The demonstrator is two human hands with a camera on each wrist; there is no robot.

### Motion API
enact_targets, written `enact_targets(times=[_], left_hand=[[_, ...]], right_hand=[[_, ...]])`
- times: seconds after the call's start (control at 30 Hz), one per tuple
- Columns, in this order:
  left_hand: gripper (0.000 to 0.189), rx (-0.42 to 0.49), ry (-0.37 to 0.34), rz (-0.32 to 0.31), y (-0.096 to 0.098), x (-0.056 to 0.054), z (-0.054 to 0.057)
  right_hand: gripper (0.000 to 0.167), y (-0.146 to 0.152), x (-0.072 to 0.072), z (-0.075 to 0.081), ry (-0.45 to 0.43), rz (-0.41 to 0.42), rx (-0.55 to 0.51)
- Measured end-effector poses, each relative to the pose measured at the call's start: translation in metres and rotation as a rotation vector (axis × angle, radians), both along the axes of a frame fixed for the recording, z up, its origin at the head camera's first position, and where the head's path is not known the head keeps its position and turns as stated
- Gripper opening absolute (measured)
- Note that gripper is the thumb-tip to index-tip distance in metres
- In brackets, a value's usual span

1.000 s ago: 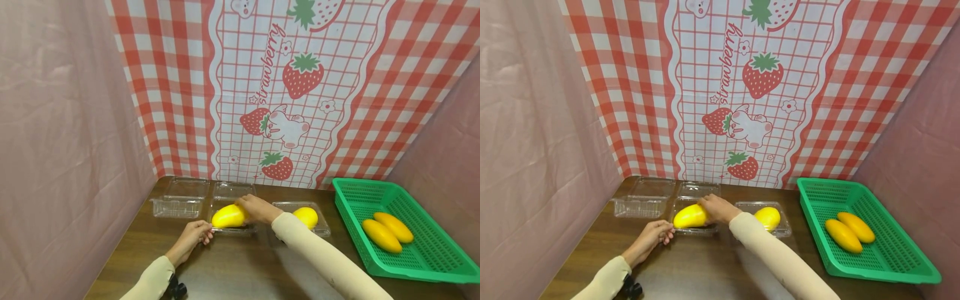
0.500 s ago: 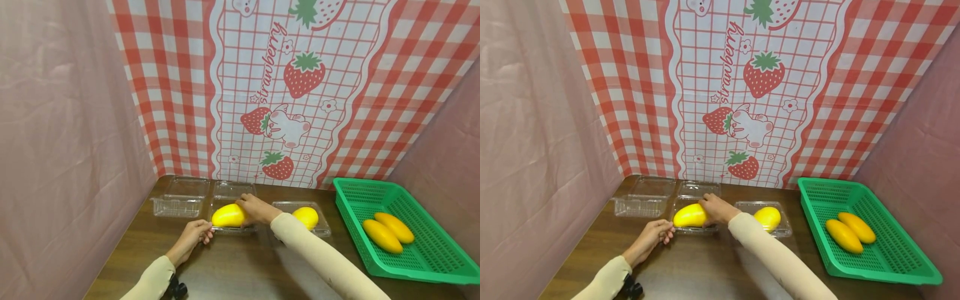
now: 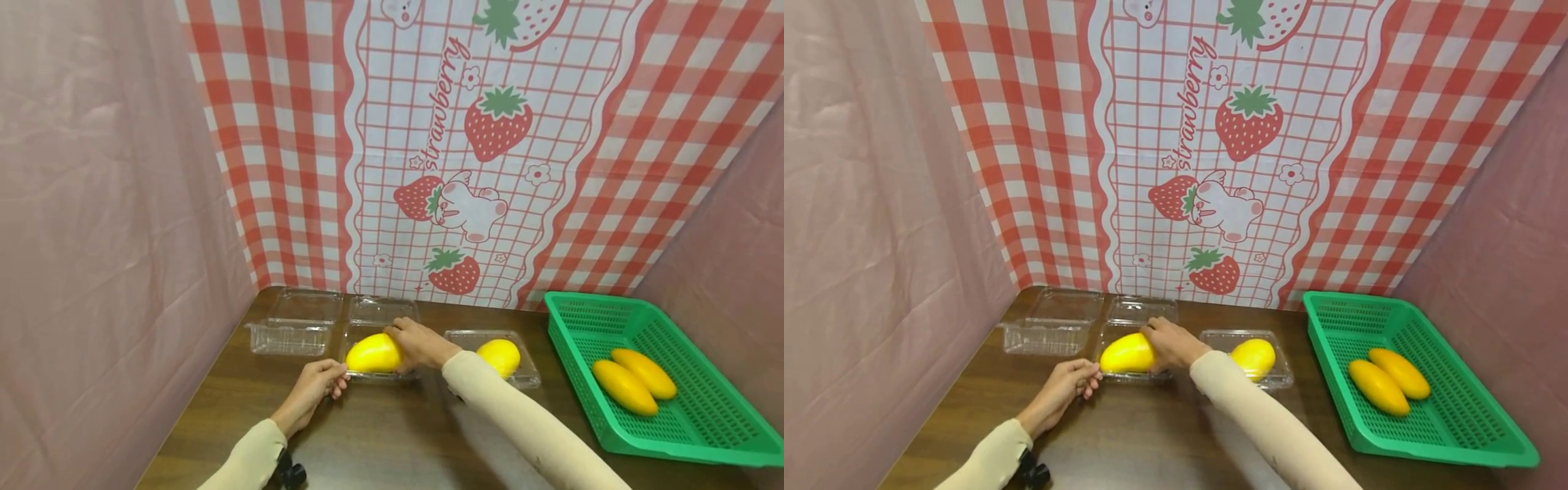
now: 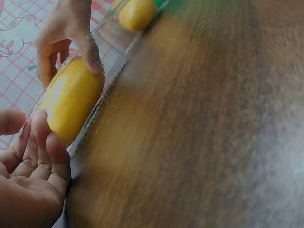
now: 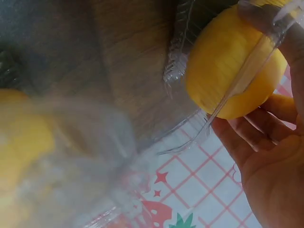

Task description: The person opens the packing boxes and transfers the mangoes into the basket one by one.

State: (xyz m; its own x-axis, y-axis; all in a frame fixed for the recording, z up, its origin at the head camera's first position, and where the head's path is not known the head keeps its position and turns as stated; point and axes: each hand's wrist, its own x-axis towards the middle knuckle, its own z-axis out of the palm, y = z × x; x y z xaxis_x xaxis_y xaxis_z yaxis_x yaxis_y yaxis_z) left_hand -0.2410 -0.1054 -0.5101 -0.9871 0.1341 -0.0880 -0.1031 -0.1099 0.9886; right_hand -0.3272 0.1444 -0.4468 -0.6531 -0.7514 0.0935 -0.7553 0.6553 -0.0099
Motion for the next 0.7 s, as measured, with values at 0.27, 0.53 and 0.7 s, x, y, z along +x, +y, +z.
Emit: enact_targets(times=[0.27, 0.53, 0.7], left_hand=[[0.024, 0.002, -0.001, 0.034, 0.002, 0.001, 0.0], [0.025, 0.008, 0.011, 0.038, 0.001, 0.001, -0.002], [0.024, 0.007, 0.013, 0.051, 0.002, 0.002, -0.001]], right_hand=[[0.082, 0.006, -0.001, 0.011, 0.055, -0.008, -0.037], [0.083, 0.012, 0.0, 0.021, 0.05, -0.021, -0.054], [0.085, 0.019, 0.0, 0.027, 0.036, -0.03, -0.071]])
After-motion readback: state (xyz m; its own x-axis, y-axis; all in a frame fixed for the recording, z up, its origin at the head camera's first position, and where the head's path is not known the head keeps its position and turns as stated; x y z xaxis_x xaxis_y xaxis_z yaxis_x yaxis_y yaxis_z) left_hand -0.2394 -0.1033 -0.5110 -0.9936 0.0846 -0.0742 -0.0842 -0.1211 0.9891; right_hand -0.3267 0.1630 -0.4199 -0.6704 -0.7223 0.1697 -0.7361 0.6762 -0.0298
